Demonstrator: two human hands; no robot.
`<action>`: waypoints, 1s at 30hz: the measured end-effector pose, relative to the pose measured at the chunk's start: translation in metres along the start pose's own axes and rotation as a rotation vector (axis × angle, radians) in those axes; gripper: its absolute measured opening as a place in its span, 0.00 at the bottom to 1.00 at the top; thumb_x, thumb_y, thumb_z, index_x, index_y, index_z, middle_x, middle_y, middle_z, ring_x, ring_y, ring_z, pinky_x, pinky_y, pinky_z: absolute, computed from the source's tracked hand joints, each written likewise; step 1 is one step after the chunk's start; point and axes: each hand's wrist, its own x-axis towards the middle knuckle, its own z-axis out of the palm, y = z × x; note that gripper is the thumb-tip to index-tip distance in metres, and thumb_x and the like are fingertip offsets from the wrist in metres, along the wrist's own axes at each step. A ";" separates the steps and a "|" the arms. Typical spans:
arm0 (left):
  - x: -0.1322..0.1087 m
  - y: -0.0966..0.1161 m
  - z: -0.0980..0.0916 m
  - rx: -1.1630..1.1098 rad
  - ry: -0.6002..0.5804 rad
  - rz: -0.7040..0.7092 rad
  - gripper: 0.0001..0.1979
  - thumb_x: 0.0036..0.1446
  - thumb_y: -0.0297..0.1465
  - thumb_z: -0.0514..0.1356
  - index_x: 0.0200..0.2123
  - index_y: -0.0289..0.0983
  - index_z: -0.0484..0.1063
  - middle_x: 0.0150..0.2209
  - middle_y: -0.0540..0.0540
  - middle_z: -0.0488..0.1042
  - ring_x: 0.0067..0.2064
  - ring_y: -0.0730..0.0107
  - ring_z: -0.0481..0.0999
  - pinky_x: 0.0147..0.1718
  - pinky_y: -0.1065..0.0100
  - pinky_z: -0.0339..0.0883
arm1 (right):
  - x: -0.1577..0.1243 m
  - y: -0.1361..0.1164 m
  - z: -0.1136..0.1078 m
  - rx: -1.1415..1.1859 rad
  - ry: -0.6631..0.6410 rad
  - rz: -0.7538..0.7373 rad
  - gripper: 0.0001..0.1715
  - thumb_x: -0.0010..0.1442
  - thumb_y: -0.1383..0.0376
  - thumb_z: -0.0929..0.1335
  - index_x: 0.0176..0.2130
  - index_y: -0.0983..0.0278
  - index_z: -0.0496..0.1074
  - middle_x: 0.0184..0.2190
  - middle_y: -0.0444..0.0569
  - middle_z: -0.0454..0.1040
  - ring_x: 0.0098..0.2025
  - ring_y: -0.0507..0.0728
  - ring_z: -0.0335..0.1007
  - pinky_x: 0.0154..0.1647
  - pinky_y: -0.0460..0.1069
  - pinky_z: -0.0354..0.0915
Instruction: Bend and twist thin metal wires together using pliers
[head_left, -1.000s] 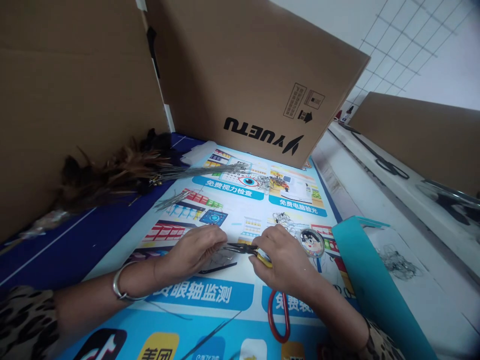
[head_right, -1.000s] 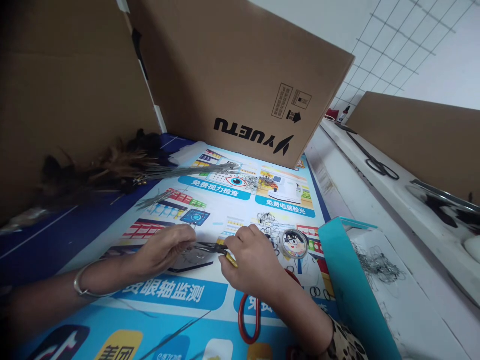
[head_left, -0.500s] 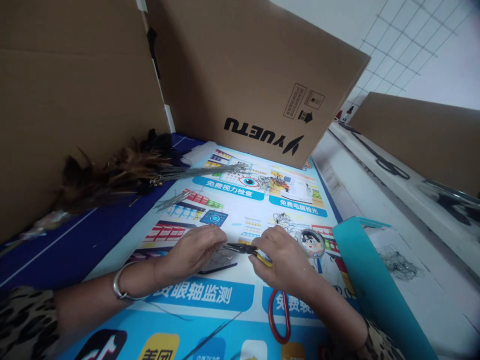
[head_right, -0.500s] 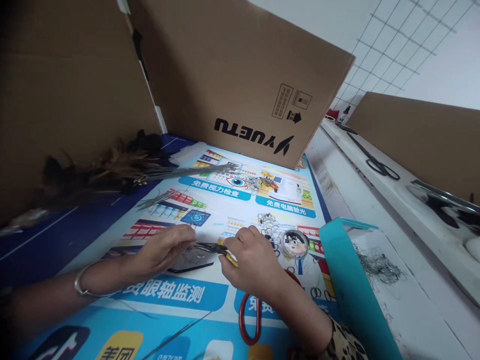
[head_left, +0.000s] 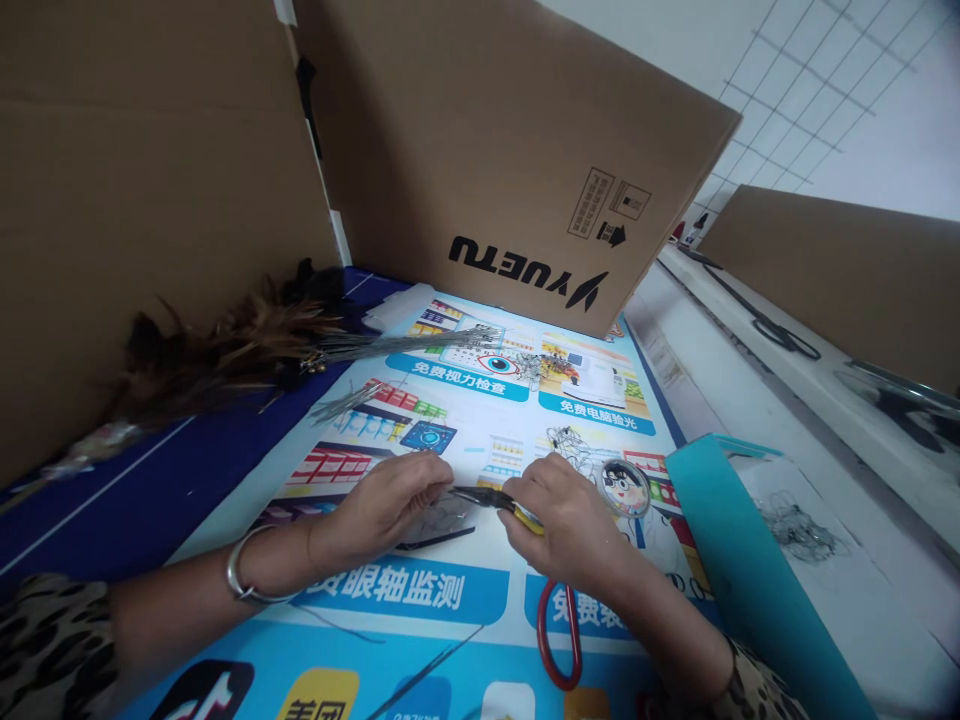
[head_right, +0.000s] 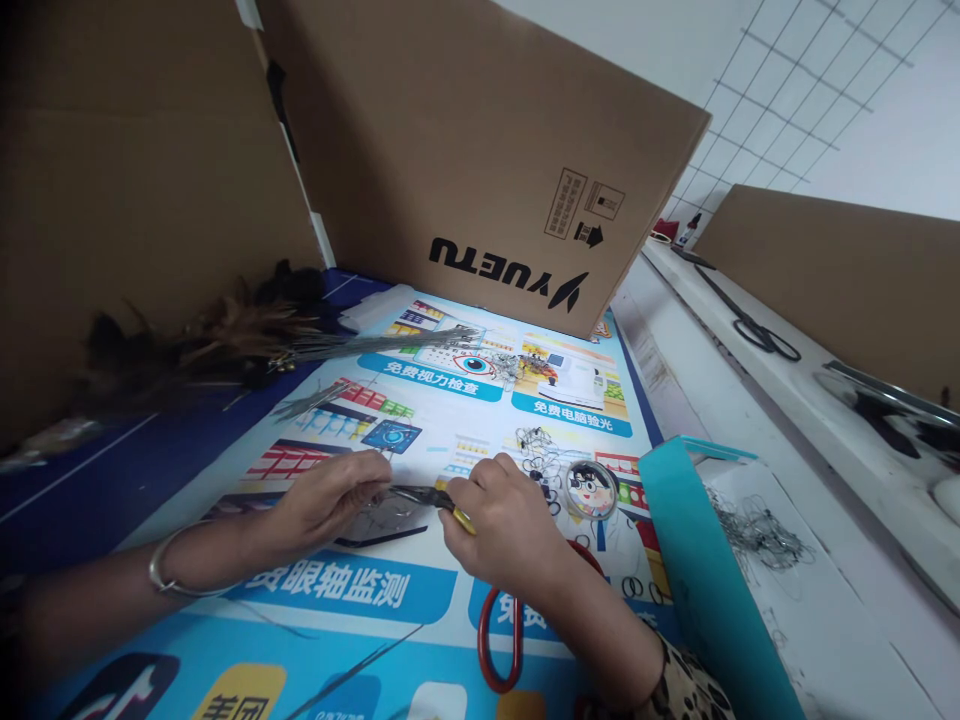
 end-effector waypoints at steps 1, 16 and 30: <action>0.000 0.000 0.000 -0.006 0.001 -0.013 0.06 0.63 0.26 0.48 0.36 0.37 0.64 0.29 0.49 0.70 0.29 0.71 0.69 0.29 0.72 0.63 | 0.000 0.000 0.000 -0.001 0.002 0.000 0.13 0.61 0.63 0.62 0.40 0.66 0.72 0.33 0.54 0.70 0.38 0.58 0.63 0.39 0.52 0.62; 0.003 0.001 -0.002 -0.004 0.047 0.047 0.06 0.63 0.25 0.48 0.36 0.37 0.63 0.28 0.49 0.69 0.29 0.71 0.68 0.29 0.71 0.62 | 0.001 0.001 -0.001 0.087 -0.048 0.079 0.13 0.59 0.61 0.65 0.41 0.66 0.72 0.36 0.54 0.71 0.41 0.59 0.63 0.44 0.54 0.62; 0.000 -0.001 -0.002 0.011 0.066 0.091 0.06 0.63 0.25 0.49 0.37 0.37 0.65 0.30 0.47 0.72 0.33 0.68 0.72 0.33 0.69 0.66 | 0.000 0.000 0.005 0.107 0.012 0.027 0.14 0.60 0.62 0.63 0.42 0.67 0.72 0.34 0.53 0.71 0.39 0.58 0.64 0.41 0.53 0.62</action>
